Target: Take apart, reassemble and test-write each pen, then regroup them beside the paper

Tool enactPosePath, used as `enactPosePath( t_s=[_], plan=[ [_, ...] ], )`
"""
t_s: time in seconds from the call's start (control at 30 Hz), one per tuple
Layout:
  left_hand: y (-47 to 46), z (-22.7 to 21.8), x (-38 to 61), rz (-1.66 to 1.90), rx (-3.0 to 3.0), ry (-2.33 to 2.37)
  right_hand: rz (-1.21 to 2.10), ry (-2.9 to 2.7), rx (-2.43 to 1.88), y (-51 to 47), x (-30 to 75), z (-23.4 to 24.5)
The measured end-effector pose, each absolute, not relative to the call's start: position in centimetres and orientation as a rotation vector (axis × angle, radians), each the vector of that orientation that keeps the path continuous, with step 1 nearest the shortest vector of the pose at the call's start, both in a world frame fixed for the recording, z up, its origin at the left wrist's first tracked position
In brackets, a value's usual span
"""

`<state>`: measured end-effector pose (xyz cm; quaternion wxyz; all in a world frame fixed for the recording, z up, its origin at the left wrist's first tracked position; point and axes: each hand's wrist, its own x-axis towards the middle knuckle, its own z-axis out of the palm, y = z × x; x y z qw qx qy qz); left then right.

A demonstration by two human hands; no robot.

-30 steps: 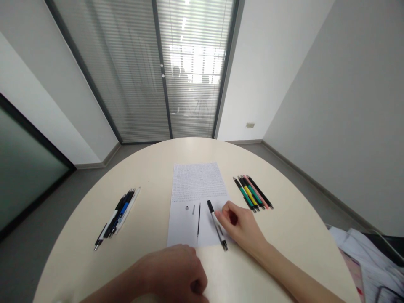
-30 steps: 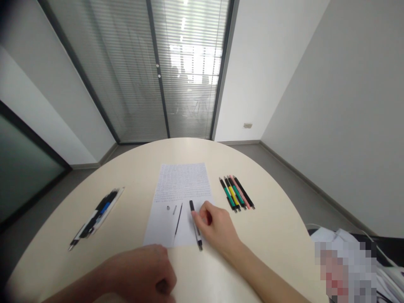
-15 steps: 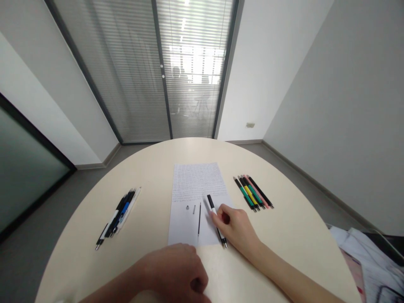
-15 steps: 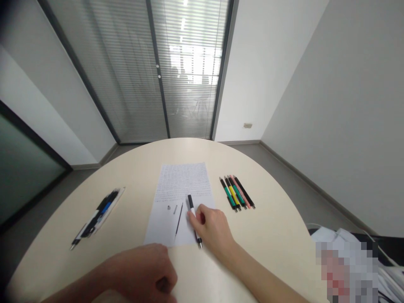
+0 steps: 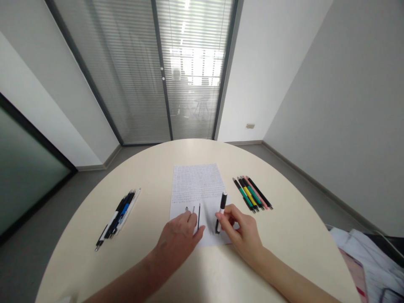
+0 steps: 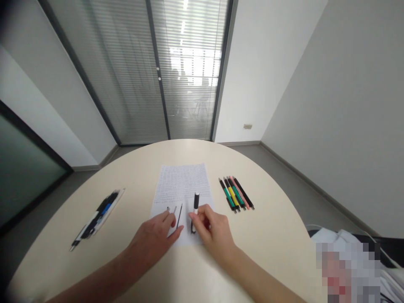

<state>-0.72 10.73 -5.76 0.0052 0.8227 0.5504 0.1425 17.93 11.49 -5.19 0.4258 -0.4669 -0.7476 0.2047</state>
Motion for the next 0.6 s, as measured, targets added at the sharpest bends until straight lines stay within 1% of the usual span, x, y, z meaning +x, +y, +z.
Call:
enactPosePath(
  t_s=[0.23, 0.4, 0.6],
  plan=[
    [10.3, -6.4, 0.0, 0.386, 2.681, 1.743, 0.396, -1.898, -1.113, 11.2, 18.0, -4.7],
    [10.4, -6.9, 0.1, 0.437, 2.88, 1.624, 0.351, -1.897, -1.092, 11.1, 18.0, -4.6],
    [10.2, -5.2, -0.3, 0.347, 2.652, 1.583, 0.357, -1.905, -1.087, 10.9, 18.1, -4.4]
  ],
)
